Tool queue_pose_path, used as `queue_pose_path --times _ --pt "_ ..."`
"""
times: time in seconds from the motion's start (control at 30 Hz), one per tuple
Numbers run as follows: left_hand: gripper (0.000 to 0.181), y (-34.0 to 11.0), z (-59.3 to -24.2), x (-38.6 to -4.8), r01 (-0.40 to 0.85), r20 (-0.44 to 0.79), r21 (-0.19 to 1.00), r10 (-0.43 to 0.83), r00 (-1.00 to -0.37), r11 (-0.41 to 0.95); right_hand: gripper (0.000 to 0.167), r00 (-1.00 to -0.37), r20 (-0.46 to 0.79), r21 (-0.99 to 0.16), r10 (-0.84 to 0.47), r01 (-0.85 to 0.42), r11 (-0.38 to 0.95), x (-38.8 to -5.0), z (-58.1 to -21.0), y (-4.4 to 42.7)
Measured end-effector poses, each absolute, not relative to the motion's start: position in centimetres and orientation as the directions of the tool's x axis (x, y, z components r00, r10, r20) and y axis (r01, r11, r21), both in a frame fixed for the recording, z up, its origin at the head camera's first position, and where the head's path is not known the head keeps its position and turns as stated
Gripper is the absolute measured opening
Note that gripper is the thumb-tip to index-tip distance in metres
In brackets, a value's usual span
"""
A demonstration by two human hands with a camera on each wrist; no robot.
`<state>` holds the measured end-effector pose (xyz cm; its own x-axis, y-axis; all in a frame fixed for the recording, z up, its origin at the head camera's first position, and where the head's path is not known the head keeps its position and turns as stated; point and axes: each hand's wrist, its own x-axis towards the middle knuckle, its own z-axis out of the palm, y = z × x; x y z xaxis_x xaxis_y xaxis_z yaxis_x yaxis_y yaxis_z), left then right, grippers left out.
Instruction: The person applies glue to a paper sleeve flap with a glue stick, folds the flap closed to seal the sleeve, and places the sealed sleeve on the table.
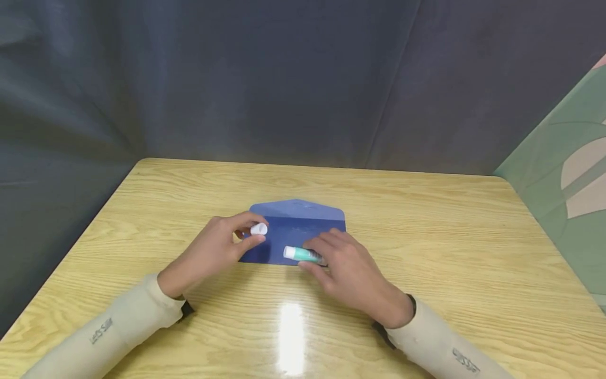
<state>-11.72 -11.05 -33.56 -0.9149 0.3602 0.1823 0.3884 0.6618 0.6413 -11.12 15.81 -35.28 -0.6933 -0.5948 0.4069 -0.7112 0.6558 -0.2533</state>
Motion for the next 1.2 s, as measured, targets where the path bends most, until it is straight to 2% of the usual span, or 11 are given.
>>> queue_pose_path --times 0.3,0.47,0.93,1.2 --pt "0.016 -13.4 -33.1 -14.0 0.234 0.098 0.708 0.235 -0.967 0.667 0.025 -0.688 0.412 -0.251 -0.597 -0.716 0.652 -11.2 -35.4 15.8" --pt "0.017 -14.4 -33.5 -15.1 0.215 0.116 0.704 0.189 -0.975 0.677 0.024 -0.691 0.403 -0.251 -0.6 -0.714 0.653 -11.2 -35.3 15.8" --pt "0.027 -16.8 -34.8 -17.6 0.123 0.121 0.558 0.066 -0.99 0.821 0.022 -0.69 0.398 -0.253 -0.604 -0.716 0.651 -11.2 -35.2 15.9" --pt "0.029 -17.2 -34.8 -18.3 0.014 0.023 0.488 0.003 -1.0 0.873 0.022 -0.688 0.391 -0.262 -0.612 -0.72 0.642 -11.1 -35.2 15.7"
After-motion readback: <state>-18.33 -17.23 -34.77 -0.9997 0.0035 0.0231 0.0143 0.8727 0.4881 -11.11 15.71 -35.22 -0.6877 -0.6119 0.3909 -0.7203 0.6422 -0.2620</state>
